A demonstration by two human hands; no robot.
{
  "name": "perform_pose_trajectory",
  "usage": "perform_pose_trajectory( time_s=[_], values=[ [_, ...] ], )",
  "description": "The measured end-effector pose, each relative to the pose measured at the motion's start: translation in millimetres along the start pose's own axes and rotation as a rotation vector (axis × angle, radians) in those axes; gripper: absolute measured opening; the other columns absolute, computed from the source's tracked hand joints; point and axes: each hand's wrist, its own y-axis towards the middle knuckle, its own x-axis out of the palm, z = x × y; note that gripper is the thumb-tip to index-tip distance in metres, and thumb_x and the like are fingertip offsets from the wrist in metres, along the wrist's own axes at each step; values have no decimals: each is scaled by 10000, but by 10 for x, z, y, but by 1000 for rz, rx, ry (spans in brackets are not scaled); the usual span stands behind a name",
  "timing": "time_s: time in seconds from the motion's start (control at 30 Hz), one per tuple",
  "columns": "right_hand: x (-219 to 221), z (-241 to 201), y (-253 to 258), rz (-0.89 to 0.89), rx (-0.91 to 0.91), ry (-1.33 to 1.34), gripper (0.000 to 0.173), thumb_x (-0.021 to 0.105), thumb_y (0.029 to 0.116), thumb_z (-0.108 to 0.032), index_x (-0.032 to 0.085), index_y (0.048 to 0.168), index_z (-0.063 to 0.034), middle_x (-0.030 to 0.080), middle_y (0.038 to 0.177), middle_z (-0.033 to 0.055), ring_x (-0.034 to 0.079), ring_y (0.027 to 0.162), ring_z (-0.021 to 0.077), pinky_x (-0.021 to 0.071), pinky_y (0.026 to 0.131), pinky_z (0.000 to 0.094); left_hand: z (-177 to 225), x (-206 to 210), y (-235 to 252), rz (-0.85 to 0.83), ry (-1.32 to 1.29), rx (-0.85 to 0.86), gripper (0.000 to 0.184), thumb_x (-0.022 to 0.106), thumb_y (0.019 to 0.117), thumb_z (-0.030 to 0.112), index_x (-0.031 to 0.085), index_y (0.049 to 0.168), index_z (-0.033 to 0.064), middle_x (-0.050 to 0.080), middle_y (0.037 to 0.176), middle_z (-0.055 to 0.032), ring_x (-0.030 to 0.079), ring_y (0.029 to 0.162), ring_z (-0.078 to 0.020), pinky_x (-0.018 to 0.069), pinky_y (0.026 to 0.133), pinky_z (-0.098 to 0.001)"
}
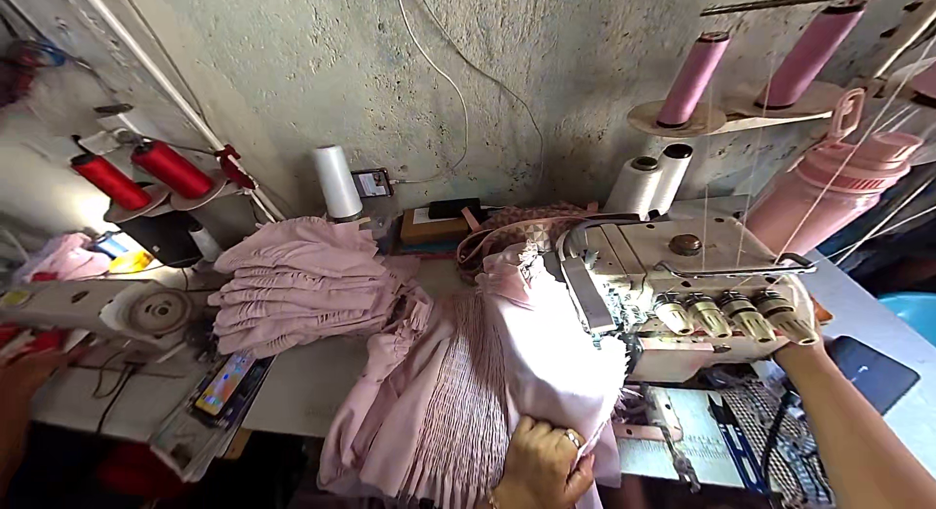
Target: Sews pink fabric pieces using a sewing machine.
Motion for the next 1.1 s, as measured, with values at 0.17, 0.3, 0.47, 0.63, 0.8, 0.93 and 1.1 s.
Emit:
perform_pose_trajectory(
  time_s=[0.17,0.3,0.47,0.63,0.8,0.93,1.1],
  values=[
    [295,-878,-89,53,414,-345,431,389,1072,-77,395,1444,141,491,1420,294,527,1301,199,399,1119,302,6,-2,5,11,-2,8,319,500,988,300,679,779,140,661,674,7,631,652,-173,480,672,-352],
    [-79,-1202,-316,111,353,-539,607,179,1132,-347,550,1349,82,667,980,96,601,797,86,502,760,293,10,15,-2,18,-4,16,306,509,978,295,692,789,139,678,690,9,635,663,-171,480,681,-348],
    [13,-1918,-1089,87,220,-29,321,316,1089,-146,533,1315,-75,646,887,-191,605,671,-51,534,623,148,14,76,10,31,7,-7,302,508,981,315,694,810,150,672,697,14,628,659,-170,484,676,-358],
    [1082,-2289,-1662,-206,293,166,274,479,1058,-206,565,1315,-163,686,846,-151,611,611,-27,526,512,165,38,39,27,23,22,-17,349,501,976,329,719,802,119,713,729,-13,662,671,-191,517,683,-380],
    [1632,-2186,-1633,-237,280,-125,268,488,1046,-169,592,1179,39,638,687,-42,588,545,4,522,519,196,44,-8,12,-22,8,-29,382,483,991,326,717,808,85,724,749,-47,677,708,-217,527,740,-398],
    [1777,-2185,-1451,-235,395,-135,266,486,1034,-134,584,1259,-31,643,662,-23,578,496,35,506,487,213,39,-28,5,-17,17,-12,363,481,994,303,702,803,87,704,725,-42,652,687,-209,504,729,-382],
    [1847,-2170,-1353,-203,411,-197,247,484,1044,-121,588,1265,-81,639,632,-18,570,468,60,493,467,241,40,-23,12,-20,30,-7,346,492,991,305,686,791,98,674,695,-28,615,658,-199,467,700,-367]
  ],
)
